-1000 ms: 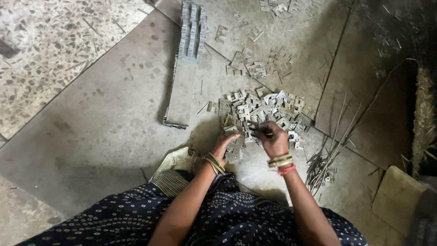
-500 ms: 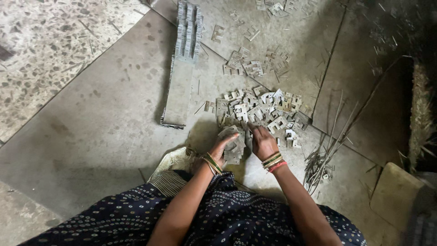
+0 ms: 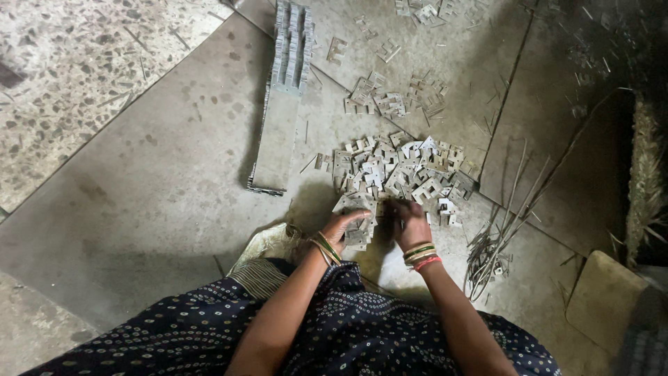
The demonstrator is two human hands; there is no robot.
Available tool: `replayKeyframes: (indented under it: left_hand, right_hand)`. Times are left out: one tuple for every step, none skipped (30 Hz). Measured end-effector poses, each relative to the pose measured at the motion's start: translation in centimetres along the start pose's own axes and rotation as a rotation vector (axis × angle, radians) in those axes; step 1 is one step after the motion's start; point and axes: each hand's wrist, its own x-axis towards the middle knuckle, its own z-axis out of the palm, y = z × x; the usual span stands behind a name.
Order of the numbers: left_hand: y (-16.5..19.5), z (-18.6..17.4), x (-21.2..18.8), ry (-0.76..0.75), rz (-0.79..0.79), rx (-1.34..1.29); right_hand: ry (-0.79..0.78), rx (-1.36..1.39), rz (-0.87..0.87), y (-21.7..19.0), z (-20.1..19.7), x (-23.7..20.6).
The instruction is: The person sits on the floor and sorts small metal parts by hand, picking them from a scattered pile and stacking them into neat rows. The person repeatedly gathers parts and aligns them into organized stacks.
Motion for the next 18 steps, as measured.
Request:
replayKeyframes:
  left_hand:
    - [-0.1,0.0,0.1,0.012,-0.012,0.015]
    - [-0.3,-0.1,0.0,0.021,-0.023,0.005]
    - [-0.4,-0.2,0.0,0.030,-0.035,-0.004]
    - [-0.5,-0.2,0.1,0.036,-0.047,-0.011]
    - [-0.5,-0.2,0.1,0.026,-0.042,0.009]
    - [-0.6,-0.2,0.2,0.018,-0.034,0.029]
    - [-0.5,-0.3,0.3,0.013,-0.022,0.046]
    - [-0.5,-0.3,0.3,0.014,-0.015,0.046]
    - [-0.5,-0.2,0.4,0.014,-0.009,0.046]
    - [-0.4,-0.2,0.5,0.014,-0.004,0.047]
    - [-0.3,-0.2,0.5,0.049,0.013,0.118]
    - [-0.2,-0.1,0.5,0.082,0.026,0.188]
    - [-0.2,-0.1,0.5,0.114,0.037,0.258]
    - [-0.2,0.0,0.4,0.093,0.043,0.213]
    - [-0.1,0.1,0.4,0.071,0.050,0.168]
    - [-0.1,0.2,0.2,0.052,0.058,0.123]
    - [-0.1,0.3,0.2,0.050,0.072,0.102]
    - [-0.1,0.4,0.1,0.048,0.086,0.079]
  right_hand:
    - [-0.007,0.019,0.151,0.0,0.1,0.1]
    - [-0.013,0.038,0.303,-0.1,0.1,0.2]
    - [-0.056,-0.012,0.362,-0.1,0.1,0.3]
    - [-0.095,-0.061,0.421,-0.2,0.1,0.4]
    - [-0.130,-0.110,0.476,-0.2,0.1,0.6]
    - [-0.077,0.009,0.518,-0.2,0.2,0.7]
    - [-0.028,0.130,0.555,-0.2,0.2,0.8]
    - [0.017,0.252,0.589,-0.2,0.2,0.9]
    - [0.016,0.247,0.576,-0.2,0.2,1.1]
    - [0.016,0.243,0.565,-0.1,0.2,1.2]
    - [0.016,0.238,0.559,-0.1,0.2,1.3]
    - [0.013,0.233,0.582,0.1,0.1,1.4]
    - [0.010,0.226,0.607,0.2,0.1,1.6]
    - [0.008,0.219,0.632,0.3,0.0,1.7]
    - [0.025,0.265,0.628,0.5,-0.1,1.7]
    - [0.040,0.312,0.624,0.7,-0.1,1.8]
    - [0.054,0.358,0.619,0.8,-0.3,1.9]
    - [0.054,0.469,0.630,1.0,-0.4,1.9]
